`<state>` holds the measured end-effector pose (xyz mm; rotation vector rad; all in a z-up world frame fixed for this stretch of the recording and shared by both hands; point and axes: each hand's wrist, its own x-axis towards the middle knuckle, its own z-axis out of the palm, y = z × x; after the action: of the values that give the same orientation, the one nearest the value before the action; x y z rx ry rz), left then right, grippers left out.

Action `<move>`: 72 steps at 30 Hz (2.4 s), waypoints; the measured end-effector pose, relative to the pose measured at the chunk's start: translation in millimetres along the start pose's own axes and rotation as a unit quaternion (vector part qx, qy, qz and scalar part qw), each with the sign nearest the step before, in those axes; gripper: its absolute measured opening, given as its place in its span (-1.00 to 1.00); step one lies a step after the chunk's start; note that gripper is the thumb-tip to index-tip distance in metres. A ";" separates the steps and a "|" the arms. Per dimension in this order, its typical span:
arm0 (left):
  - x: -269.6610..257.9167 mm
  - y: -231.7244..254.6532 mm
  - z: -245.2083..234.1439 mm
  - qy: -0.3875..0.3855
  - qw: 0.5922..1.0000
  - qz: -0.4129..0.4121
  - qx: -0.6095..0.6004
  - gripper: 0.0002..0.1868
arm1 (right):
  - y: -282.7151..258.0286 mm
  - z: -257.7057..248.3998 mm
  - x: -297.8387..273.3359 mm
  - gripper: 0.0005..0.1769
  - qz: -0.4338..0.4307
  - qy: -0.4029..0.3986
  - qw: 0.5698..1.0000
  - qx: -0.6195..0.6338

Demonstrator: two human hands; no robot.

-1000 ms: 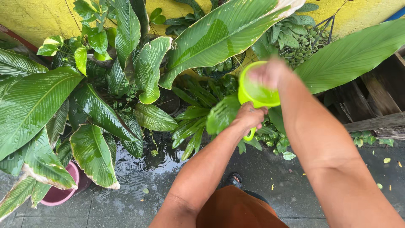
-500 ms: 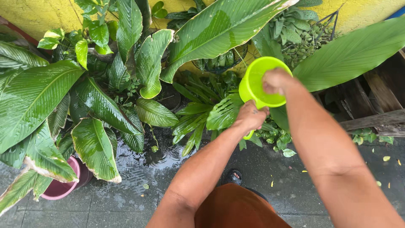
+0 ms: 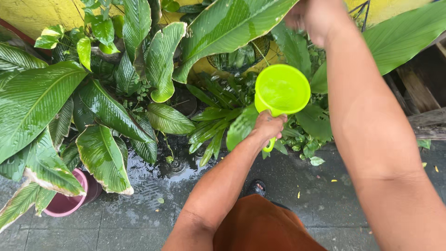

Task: The person scoops water from buckets using a dipper and splashes the water onto various plants by hand.

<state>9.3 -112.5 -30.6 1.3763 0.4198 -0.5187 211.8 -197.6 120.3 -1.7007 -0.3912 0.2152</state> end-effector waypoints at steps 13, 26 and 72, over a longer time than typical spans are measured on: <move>1.2 -73.9 47.6 -0.079 0.984 0.059 0.152 -0.68 | 314.9 -41.6 -156.3 -0.58 0.546 0.128 0.812 0.159; -7.9 -84.3 63.4 -0.093 0.982 0.010 0.164 -0.65 | 185.8 -72.4 -164.9 -0.71 0.289 0.121 0.924 -0.219; 38.1 -48.7 156.5 -0.069 0.996 0.019 0.044 -0.74 | 92.7 -164.8 -140.0 -0.83 0.077 0.138 0.985 -0.067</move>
<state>9.5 -276.6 -68.0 1.4212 0.2607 -0.6025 154.2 -413.3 46.1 -1.8648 -0.0691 0.0636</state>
